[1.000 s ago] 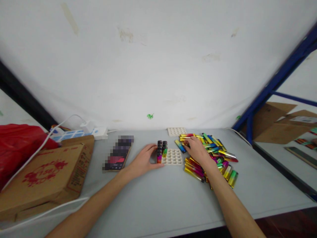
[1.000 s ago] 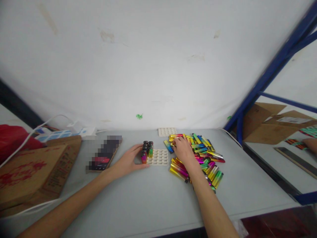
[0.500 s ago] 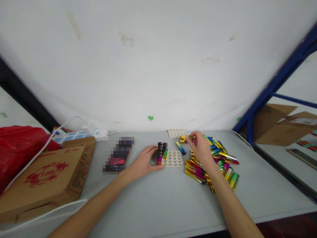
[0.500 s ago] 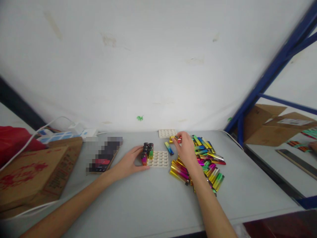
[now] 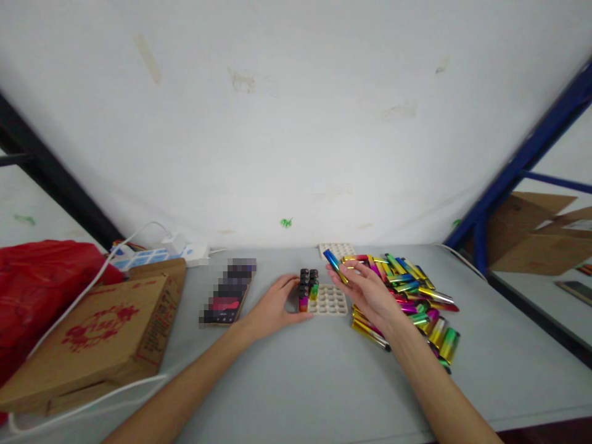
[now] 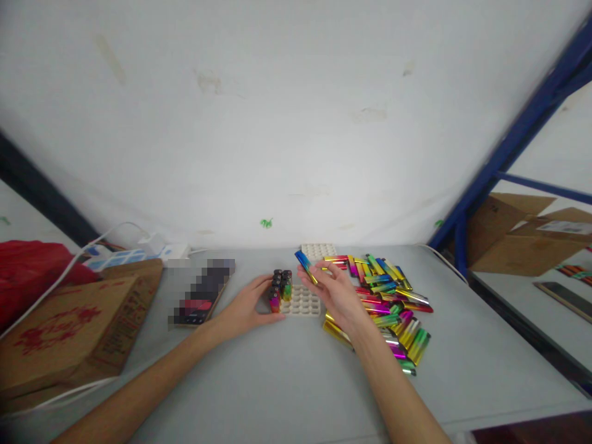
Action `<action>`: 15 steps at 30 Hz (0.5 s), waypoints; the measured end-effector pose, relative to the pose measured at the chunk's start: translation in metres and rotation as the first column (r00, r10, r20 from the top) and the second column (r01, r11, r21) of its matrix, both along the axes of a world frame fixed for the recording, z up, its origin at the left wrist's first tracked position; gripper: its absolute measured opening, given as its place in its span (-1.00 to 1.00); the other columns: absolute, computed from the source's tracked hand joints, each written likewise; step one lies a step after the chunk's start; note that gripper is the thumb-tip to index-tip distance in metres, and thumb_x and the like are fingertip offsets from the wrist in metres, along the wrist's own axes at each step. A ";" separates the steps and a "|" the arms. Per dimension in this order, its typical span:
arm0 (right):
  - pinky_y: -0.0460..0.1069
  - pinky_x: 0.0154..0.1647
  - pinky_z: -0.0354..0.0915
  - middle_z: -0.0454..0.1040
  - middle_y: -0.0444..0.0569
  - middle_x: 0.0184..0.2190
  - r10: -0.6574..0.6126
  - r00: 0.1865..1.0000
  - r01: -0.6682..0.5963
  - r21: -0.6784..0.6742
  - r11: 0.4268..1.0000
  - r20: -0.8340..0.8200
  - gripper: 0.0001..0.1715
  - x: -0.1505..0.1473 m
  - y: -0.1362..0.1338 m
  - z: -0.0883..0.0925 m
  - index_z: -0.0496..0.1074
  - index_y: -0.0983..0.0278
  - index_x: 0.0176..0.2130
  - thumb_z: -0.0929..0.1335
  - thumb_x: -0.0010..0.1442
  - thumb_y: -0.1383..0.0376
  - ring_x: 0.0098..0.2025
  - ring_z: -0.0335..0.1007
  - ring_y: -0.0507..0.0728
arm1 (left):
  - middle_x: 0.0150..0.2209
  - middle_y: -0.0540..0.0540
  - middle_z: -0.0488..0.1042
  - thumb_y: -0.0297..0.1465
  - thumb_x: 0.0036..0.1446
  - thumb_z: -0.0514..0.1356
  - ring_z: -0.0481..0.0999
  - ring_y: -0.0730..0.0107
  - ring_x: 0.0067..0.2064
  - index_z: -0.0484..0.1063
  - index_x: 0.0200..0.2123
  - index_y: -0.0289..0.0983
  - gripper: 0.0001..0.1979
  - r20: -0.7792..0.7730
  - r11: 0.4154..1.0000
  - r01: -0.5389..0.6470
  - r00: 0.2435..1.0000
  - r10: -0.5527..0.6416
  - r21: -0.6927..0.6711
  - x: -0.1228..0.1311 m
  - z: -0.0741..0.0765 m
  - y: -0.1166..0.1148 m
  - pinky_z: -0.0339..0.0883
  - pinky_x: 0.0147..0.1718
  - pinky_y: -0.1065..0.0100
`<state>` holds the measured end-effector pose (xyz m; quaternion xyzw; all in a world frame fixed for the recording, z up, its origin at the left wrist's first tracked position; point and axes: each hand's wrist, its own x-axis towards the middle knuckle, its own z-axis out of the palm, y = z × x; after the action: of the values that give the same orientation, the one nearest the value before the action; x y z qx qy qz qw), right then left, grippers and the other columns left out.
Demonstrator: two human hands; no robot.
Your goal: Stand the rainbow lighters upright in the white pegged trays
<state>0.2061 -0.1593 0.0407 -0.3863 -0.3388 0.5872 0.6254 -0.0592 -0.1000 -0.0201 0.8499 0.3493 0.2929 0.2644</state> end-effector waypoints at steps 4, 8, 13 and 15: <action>0.16 0.01 0.69 0.71 -0.07 -0.16 0.073 0.997 -0.073 -0.013 0.997 0.027 -0.35 -0.008 -0.005 0.002 0.65 0.12 0.07 0.76 0.04 0.09 -0.15 0.74 0.21 | 0.41 -0.35 0.57 -0.06 0.12 0.65 0.55 -0.25 0.45 0.60 0.33 -0.22 -0.21 -0.016 1.000 -0.001 1.000 0.001 0.003 0.001 0.000 0.000 0.38 0.53 -0.14; 0.05 -0.26 0.60 0.65 -0.08 -0.09 0.135 0.977 -0.136 -0.004 0.991 0.165 -0.38 -0.015 -0.008 0.004 0.60 0.13 0.03 0.71 0.08 -0.01 -0.34 0.56 0.08 | 0.42 -0.33 0.56 -0.06 0.13 0.64 0.54 -0.23 0.45 0.59 0.35 -0.19 -0.22 -0.008 1.000 0.003 1.000 -0.003 0.005 0.000 -0.001 0.000 0.38 0.53 -0.14; -0.11 -0.57 0.03 0.36 -0.30 -0.43 0.206 0.949 -0.202 -0.044 0.978 0.240 -0.29 -0.022 -0.008 0.003 0.44 0.12 -0.08 0.61 0.13 -0.29 -0.56 0.02 -0.04 | 0.40 -0.34 0.57 -0.04 0.12 0.64 0.56 -0.20 0.44 0.59 0.35 -0.19 -0.20 -0.012 1.000 -0.004 1.000 0.005 0.008 -0.001 -0.002 0.001 0.40 0.52 -0.13; -0.10 -0.57 -0.14 0.15 -0.35 -0.53 0.220 0.933 -0.202 -0.091 0.975 0.284 -0.23 -0.024 -0.007 0.002 0.39 0.13 -0.21 0.53 0.16 -0.44 -0.58 -0.13 -0.03 | 0.41 -0.33 0.56 -0.05 0.14 0.63 0.55 -0.20 0.45 0.58 0.35 -0.19 -0.21 -0.016 1.000 0.001 1.000 -0.001 0.013 -0.001 -0.002 0.001 0.39 0.53 -0.11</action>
<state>0.1816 -0.1666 0.0424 -0.4487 -0.4491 0.5974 0.4900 -0.0600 -0.0988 -0.0216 0.8541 0.3491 0.2881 0.2563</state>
